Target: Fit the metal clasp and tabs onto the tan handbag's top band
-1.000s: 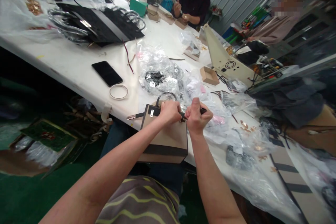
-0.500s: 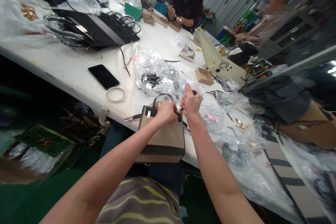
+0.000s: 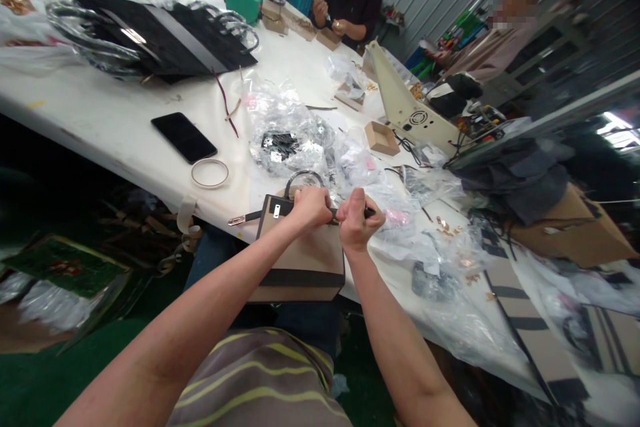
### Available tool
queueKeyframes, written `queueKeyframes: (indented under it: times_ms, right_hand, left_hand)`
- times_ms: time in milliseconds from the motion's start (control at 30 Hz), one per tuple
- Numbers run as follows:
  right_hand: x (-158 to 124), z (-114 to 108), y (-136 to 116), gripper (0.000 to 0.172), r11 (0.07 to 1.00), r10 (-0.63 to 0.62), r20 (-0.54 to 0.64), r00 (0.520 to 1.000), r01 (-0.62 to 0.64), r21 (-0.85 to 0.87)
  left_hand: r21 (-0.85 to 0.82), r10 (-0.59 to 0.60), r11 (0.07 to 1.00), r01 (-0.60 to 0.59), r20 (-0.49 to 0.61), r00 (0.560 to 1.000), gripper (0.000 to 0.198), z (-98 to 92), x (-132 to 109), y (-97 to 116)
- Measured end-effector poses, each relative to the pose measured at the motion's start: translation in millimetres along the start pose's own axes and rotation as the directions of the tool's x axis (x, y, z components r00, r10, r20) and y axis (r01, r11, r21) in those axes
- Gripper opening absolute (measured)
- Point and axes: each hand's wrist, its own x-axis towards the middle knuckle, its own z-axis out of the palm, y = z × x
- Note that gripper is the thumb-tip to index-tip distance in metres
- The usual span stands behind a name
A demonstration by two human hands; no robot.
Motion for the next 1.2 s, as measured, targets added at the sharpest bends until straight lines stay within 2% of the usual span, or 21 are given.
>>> queueKeyframes:
  times_ms: [133, 367, 533, 633, 700, 767, 833, 900, 1000, 1100, 1200]
  right_hand:
    - [7.8, -1.6, -8.2, 0.069, 0.993, -0.030, -0.129, 0.991, 0.044, 0.108]
    - [5.8, 4.8, 0.9, 0.067, 0.999, -0.018, -0.058, 0.998, 0.020, 0.035]
    - [0.0, 1.7, 9.3, 0.066, 0.996, -0.082, -0.052, 0.995, 0.080, -0.039]
    - [-1.4, 0.4, 8.1, 0.067, 0.991, -0.121, -0.046, 0.992, 0.118, -0.066]
    - [-1.3, 0.3, 6.7, 0.067, 0.992, -0.123, -0.052, 0.991, 0.121, -0.046]
    - [0.7, 0.7, 5.5, 0.066, 0.996, -0.090, -0.051, 0.995, 0.091, 0.015]
    - [5.6, 0.7, 4.5, 0.064, 0.992, -0.029, -0.040, 0.999, 0.034, 0.123]
    - [13.2, 0.1, 2.7, 0.056, 0.965, 0.052, -0.007, 0.999, -0.048, 0.258]
    - [24.3, -0.2, -4.0, 0.049, 0.911, 0.146, 0.027, 0.989, -0.145, 0.386]
    - [24.9, 7.0, -19.6, 0.067, 0.893, 0.121, -0.001, 0.993, -0.109, 0.436]
    - [11.1, 28.7, -39.6, 0.073, 0.889, 0.033, 0.028, 0.999, -0.042, 0.455]
  left_hand:
    - [0.000, 0.000, 1.000, 0.000, 0.014, 1.000, 0.026, -1.8, -1.5, 0.2]
    - [0.006, 0.038, 0.999, -0.038, -0.009, 0.999, 0.027, 1.9, -3.6, -4.2]
    - [0.013, 0.092, 0.996, -0.092, -0.046, 0.995, 0.030, 3.0, -10.2, -3.1]
    - [-0.041, 0.172, 0.983, -0.178, -0.109, 0.979, 0.036, -20.3, -24.2, -3.2]
    - [-0.080, 0.206, 0.969, -0.232, -0.246, 0.947, 0.030, -47.7, -37.4, -10.7]
    - [-0.083, 0.167, 0.973, -0.213, -0.382, 0.909, 0.021, -78.2, -52.0, -27.7]
    - [-0.087, 0.063, 0.990, -0.111, -0.428, 0.901, 0.022, -103.5, -67.1, -53.1]
    - [-0.148, -0.079, 0.989, 0.024, -0.378, 0.923, 0.033, -117.3, -81.7, -80.3]
    - [-0.324, -0.221, 0.936, 0.137, -0.239, 0.945, 0.046, -113.9, -98.6, -108.8]
    - [-0.484, -0.219, 0.865, 0.135, -0.122, 0.968, 0.051, -94.5, -103.3, -115.0]
    - [-0.547, -0.152, 0.832, 0.091, -0.067, 0.986, 0.040, -79.0, -97.4, -109.3]
